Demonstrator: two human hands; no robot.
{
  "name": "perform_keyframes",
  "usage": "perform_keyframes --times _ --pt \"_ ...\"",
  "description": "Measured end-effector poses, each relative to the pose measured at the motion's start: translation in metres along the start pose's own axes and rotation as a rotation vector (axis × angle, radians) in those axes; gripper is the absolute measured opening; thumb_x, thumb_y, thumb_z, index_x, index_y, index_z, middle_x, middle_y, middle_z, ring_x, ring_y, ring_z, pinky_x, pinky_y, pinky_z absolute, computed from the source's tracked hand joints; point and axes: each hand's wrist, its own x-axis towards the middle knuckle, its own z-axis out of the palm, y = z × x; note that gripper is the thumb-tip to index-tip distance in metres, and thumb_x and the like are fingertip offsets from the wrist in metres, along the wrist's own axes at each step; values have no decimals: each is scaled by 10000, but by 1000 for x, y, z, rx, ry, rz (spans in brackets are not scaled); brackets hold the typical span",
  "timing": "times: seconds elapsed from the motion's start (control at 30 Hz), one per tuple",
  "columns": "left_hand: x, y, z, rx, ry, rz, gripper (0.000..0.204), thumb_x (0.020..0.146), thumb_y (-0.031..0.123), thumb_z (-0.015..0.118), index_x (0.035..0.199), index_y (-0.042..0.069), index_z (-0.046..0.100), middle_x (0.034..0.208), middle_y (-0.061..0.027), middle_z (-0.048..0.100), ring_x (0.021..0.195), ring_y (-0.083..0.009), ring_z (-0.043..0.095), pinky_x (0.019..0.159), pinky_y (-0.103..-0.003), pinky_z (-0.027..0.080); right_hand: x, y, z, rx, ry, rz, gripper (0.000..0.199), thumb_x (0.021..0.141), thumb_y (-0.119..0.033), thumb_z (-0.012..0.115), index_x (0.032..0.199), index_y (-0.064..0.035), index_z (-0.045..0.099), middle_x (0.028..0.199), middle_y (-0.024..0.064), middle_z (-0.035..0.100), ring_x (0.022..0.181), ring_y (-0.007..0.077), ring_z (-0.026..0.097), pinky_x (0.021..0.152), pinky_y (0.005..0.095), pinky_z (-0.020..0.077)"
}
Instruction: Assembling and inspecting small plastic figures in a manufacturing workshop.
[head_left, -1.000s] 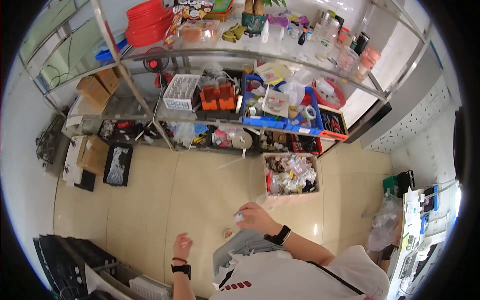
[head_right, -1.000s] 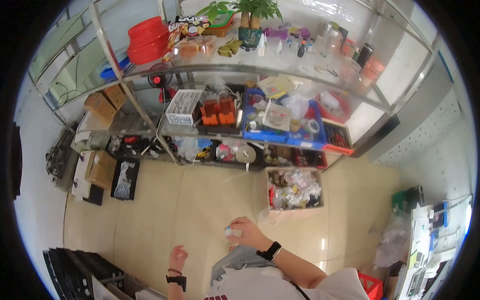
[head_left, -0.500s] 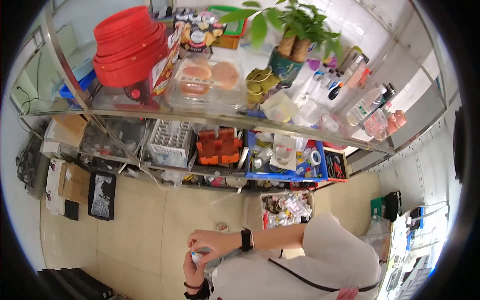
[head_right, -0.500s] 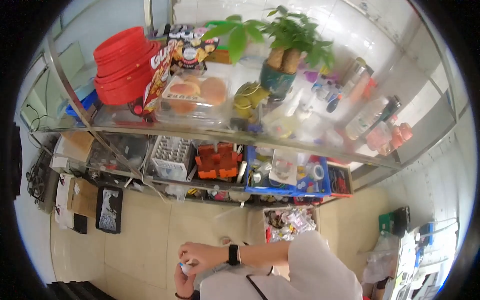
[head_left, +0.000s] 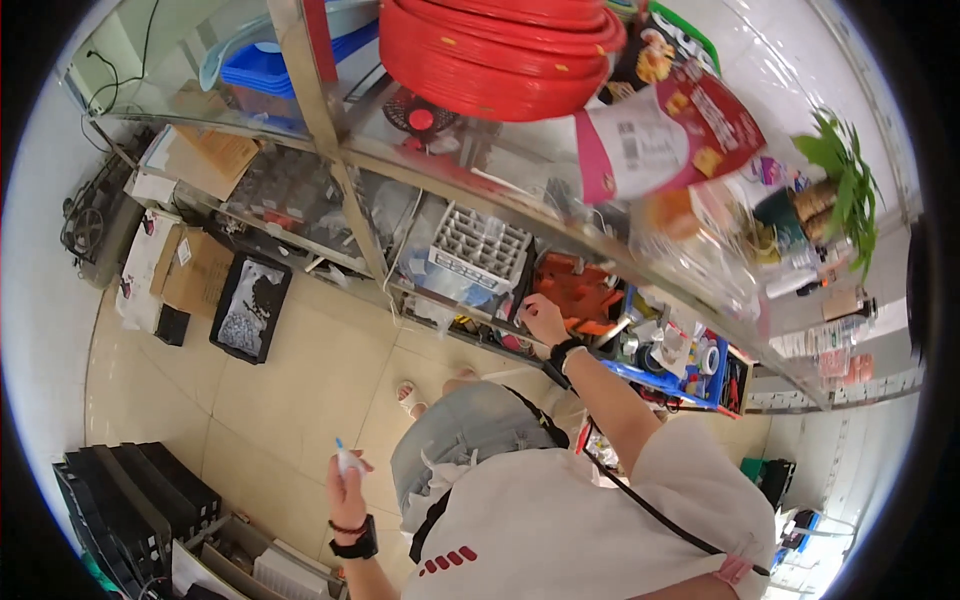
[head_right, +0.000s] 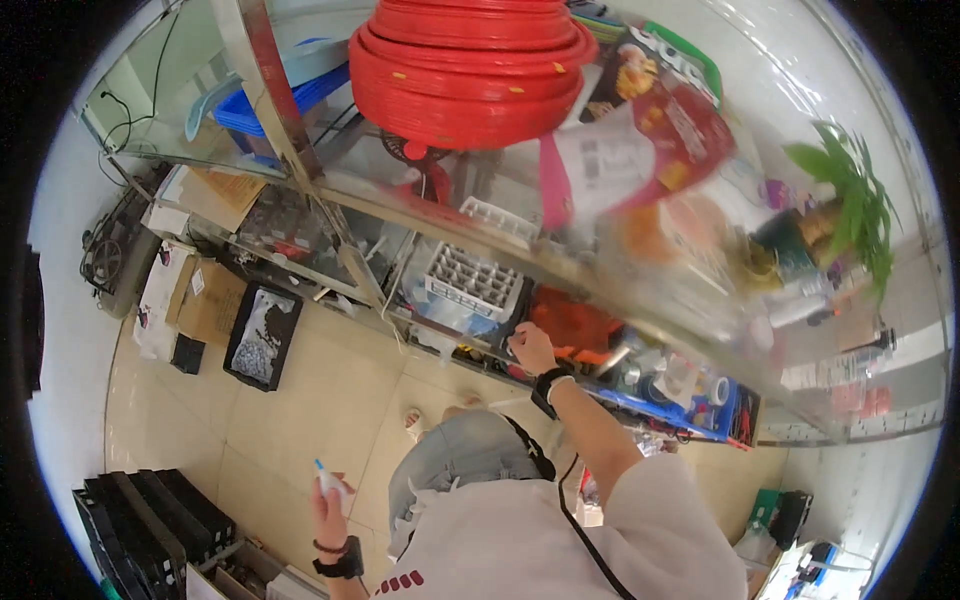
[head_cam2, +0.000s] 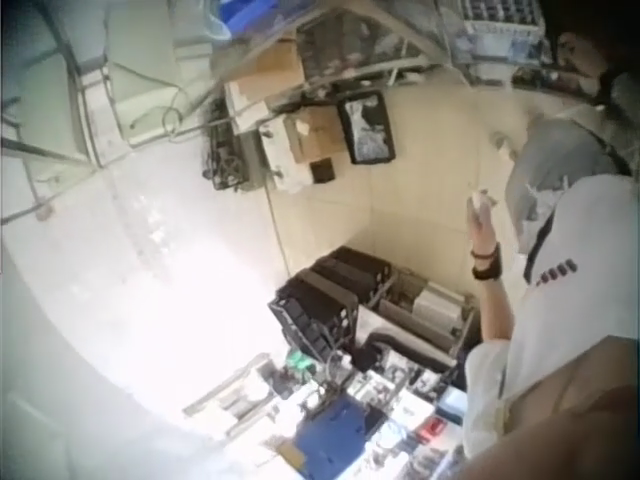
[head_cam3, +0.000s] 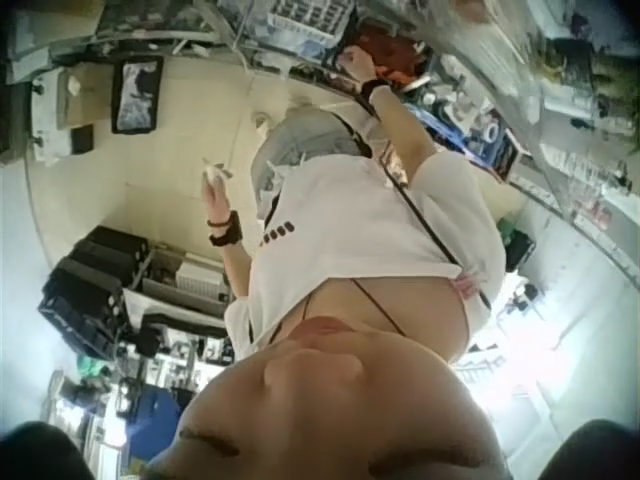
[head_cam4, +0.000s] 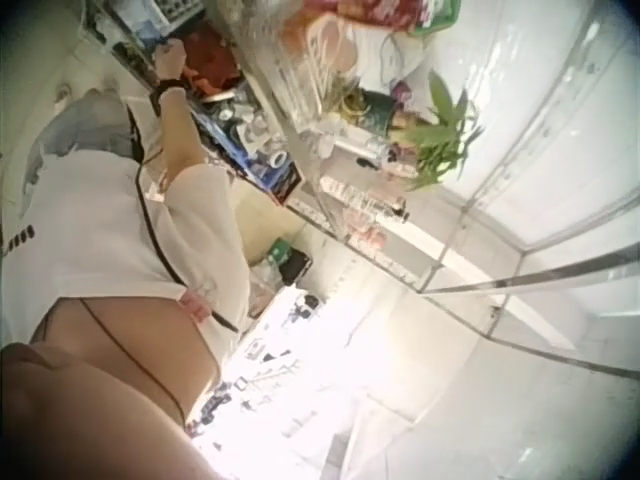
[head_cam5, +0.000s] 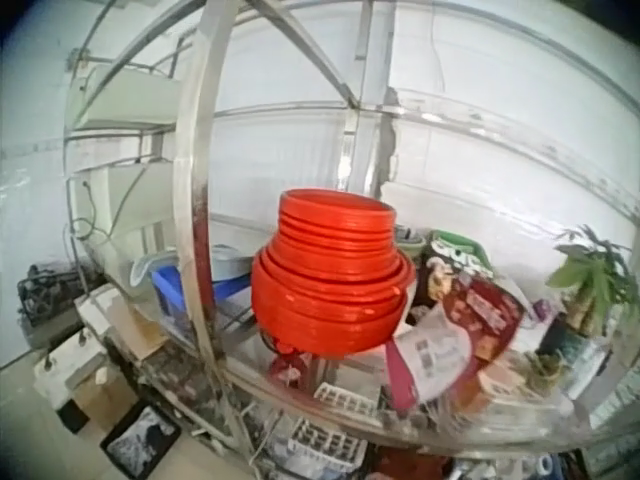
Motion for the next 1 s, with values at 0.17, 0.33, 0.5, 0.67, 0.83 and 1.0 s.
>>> perform_keyframes --times 0.17,0.33,0.5,0.67,0.83,1.0 --pt "9 25 -10 -3 198 -41 266 914 201 383 1028 -17 486 812 -63 552 759 -124 504 714 -256 379 88 29 25 -392 107 -89 203 770 -218 593 819 -21 583 745 156 612 733 327 589 667 400 465" --pt "-15 0 8 -57 387 -88 315 920 252 391 1006 -31 499 758 -78 559 715 -149 522 684 -272 398 130 53 66 -592 130 -232 262 786 -293 560 792 -34 594 755 159 614 757 336 584 677 442 450" --pt "-14 2 36 -151 398 -156 317 924 250 392 1011 -36 496 761 -83 560 721 -152 523 677 -272 399 152 68 68 -756 55 -403 275 819 -252 516 948 -23 595 891 202 607 858 363 568 770 451 437" --pt "-1 7 33 -75 400 -127 326 926 256 390 1024 -39 486 777 -88 557 726 -155 521 681 -276 396 127 26 26 -684 12 -352 215 840 -202 503 915 -17 582 911 170 600 877 324 552 796 403 418" --pt "13 0 19 -222 434 -39 318 919 239 391 1040 -42 475 797 -93 552 738 -157 523 710 -278 392 83 -30 -6 -8 3 -187 184 849 -162 516 791 8 558 732 57 551 714 186 534 669 294 411" --pt "32 4 20 -233 390 46 311 919 246 402 1041 -24 497 803 -88 580 765 -152 533 725 -277 397 16 -195 -21 417 -324 -387 172 842 -131 508 785 -7 612 700 47 524 617 137 445 571 251 334"
